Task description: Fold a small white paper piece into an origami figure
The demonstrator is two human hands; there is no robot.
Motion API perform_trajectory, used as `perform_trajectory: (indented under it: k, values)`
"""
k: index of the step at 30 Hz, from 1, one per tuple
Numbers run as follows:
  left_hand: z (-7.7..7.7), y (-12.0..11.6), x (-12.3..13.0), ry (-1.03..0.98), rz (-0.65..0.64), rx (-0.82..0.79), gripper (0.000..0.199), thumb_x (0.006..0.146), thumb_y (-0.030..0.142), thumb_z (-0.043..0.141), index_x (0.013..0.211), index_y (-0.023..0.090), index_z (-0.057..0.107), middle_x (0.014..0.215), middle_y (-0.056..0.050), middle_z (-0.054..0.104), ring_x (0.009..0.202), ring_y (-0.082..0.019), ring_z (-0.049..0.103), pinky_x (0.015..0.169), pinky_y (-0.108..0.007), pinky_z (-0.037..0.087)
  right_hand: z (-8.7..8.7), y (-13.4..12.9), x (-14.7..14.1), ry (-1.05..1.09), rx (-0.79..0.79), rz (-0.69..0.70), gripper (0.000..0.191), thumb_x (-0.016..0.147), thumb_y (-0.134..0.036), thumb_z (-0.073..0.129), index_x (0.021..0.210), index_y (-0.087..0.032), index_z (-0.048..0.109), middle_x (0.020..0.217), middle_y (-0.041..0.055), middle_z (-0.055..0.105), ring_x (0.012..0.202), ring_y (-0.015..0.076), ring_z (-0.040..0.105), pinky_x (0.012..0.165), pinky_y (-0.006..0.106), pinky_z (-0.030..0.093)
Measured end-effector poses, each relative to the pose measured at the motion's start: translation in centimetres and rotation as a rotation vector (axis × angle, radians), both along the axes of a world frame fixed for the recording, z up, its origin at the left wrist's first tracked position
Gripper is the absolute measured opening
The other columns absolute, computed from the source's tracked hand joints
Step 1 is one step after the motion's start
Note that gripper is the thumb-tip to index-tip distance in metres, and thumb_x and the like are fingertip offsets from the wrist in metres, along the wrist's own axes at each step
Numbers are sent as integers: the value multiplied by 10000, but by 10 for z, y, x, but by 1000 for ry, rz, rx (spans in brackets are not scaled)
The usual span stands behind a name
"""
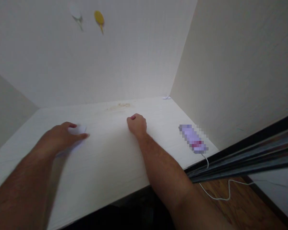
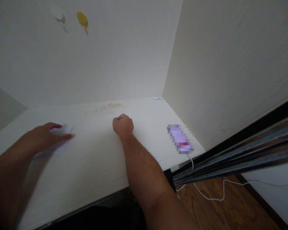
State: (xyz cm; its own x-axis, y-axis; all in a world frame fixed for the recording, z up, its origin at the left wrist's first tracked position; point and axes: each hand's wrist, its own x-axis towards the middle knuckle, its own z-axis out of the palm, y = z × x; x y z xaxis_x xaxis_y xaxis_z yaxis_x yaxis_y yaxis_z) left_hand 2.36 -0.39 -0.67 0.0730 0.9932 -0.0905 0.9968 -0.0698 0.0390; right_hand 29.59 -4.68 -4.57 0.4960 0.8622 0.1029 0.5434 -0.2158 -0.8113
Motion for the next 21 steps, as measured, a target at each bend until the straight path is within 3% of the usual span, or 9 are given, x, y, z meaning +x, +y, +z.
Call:
perform_trajectory:
  k: [5, 7, 9, 13, 21]
  values:
    - [-11, 6, -9, 54, -74, -22, 831, 717, 747, 547, 1269, 125, 532, 1177, -161, 623, 943, -281, 593, 711, -282, 410, -3, 3, -3, -31, 46, -6, 174, 788, -349, 511, 677, -228, 568, 711, 14, 626, 721, 170, 565, 732, 302, 461]
    - [-10, 5, -9, 53, -14, -29, 826, 719, 745, 538, 1256, 118, 547, 1180, -177, 625, 964, -315, 596, 738, -329, 433, -3, 3, -4, -34, 51, -6, 180, 785, -348, 517, 663, -225, 563, 695, 6, 618, 704, 164, 555, 721, 295, 450]
    - [-10, 1, -9, 11, -104, -9, 802, 780, 736, 452, 1287, 119, 530, 1223, -206, 601, 1018, -352, 587, 788, -389, 447, -3, 1, -6, -44, 71, 3, 173, 774, -340, 529, 655, -220, 565, 685, 1, 614, 690, 159, 549, 707, 288, 437]
    - [-12, -4, -4, -59, 52, 41, 660, 731, 641, 580, 1203, 181, 617, 1198, -184, 634, 1060, -366, 587, 832, -426, 469, -2, -2, -11, -69, 110, 35, 173, 758, -325, 550, 636, -206, 578, 651, 2, 605, 648, 151, 534, 658, 275, 406]
    - [-17, -6, -4, -156, 72, 91, 557, 770, 569, 537, 1147, 177, 659, 1149, -177, 679, 1025, -367, 625, 827, -435, 476, -4, -6, -16, -28, 175, 80, 181, 730, -327, 582, 609, -192, 587, 586, -7, 594, 572, 135, 502, 589, 262, 358]
